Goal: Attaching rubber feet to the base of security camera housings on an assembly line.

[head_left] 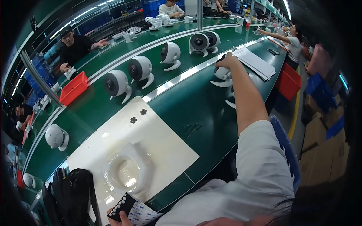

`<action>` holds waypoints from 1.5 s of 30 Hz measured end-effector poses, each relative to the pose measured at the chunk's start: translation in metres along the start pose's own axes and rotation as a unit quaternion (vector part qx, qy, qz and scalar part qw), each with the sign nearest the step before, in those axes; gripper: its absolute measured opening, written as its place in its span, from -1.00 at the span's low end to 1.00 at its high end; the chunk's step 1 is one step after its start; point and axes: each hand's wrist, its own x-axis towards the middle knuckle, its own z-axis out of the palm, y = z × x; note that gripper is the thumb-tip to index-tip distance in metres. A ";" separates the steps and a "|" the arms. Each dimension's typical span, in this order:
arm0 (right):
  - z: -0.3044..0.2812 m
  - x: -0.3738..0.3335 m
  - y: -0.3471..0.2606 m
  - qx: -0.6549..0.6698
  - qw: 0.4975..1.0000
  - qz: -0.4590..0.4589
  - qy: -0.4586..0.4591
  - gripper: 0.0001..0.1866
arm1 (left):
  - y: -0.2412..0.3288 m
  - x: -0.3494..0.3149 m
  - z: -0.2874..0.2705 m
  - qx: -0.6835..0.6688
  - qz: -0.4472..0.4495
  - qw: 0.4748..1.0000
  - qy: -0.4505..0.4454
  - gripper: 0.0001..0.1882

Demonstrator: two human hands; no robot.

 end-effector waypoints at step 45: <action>-0.014 -0.198 0.051 0.003 0.907 -0.143 0.395 -0.13 | -0.013 0.003 -0.019 -0.012 -0.103 0.994 -0.026 -0.70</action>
